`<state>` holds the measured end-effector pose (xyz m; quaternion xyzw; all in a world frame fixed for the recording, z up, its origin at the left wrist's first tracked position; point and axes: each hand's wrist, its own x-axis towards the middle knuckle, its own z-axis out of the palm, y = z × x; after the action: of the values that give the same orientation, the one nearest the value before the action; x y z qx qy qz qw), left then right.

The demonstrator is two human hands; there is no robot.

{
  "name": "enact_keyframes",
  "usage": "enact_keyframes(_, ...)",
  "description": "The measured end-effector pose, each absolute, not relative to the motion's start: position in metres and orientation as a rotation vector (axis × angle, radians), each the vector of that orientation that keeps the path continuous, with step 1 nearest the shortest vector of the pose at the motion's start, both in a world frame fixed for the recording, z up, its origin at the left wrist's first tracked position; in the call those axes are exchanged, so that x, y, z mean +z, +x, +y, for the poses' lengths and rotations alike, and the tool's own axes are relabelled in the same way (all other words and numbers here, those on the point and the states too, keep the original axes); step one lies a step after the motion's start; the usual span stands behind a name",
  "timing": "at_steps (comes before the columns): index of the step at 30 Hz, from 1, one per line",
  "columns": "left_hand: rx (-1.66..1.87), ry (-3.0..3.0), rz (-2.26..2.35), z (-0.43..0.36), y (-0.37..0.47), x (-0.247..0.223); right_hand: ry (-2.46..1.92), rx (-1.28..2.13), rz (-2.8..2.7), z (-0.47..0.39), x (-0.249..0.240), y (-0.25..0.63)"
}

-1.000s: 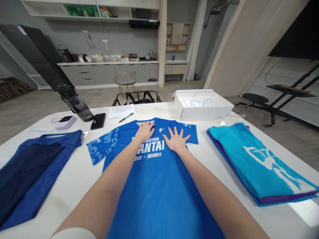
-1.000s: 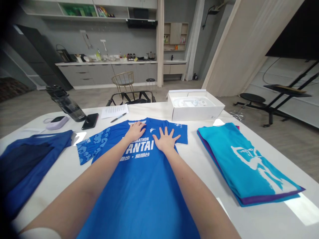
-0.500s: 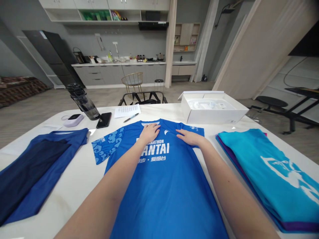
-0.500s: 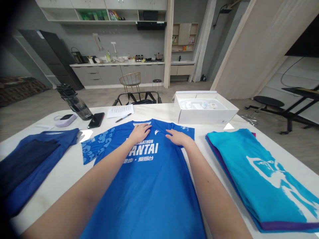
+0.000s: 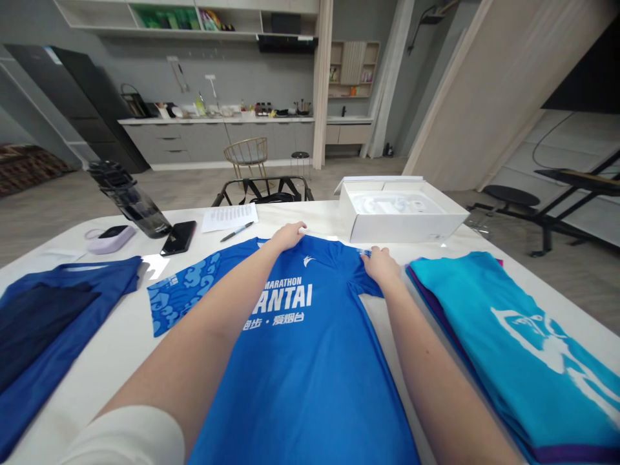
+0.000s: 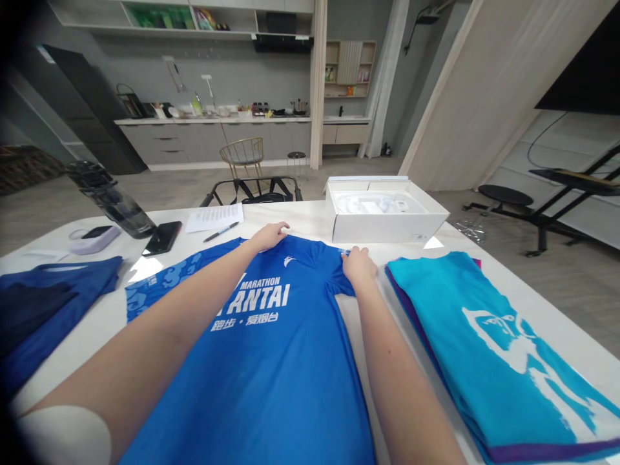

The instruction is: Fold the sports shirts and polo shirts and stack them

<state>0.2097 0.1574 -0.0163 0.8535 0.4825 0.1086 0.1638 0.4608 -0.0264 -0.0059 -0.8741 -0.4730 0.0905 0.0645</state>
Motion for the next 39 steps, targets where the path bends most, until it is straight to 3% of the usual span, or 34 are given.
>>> enact_keyframes(10,0.316,2.346,1.434,0.167,0.213,-0.031,-2.706,0.298,-1.347,-0.022,-0.011,0.475)
enact_keyframes(15,0.439,2.280,1.373,0.159,0.203,-0.025,-2.480,0.227,-1.589,-0.026,0.005,0.478)
enact_keyframes(23,0.694,2.179,1.206,0.133,0.159,-0.009,-1.574,1.057,-1.616,-0.076,0.064,0.398)
enact_keyframes(28,0.837,1.941,1.150,0.127,0.129,0.014,-1.184,1.326,-1.606,-0.090,0.078,0.303)
enact_keyframes(34,0.771,1.744,1.309,0.103,0.101,0.013,-1.184,1.136,-1.822,-0.064,0.033,0.218)
enact_keyframes(39,0.673,1.808,1.542,0.062,0.061,-0.010,-1.560,0.746,-2.016,-0.036,-0.001,0.228)
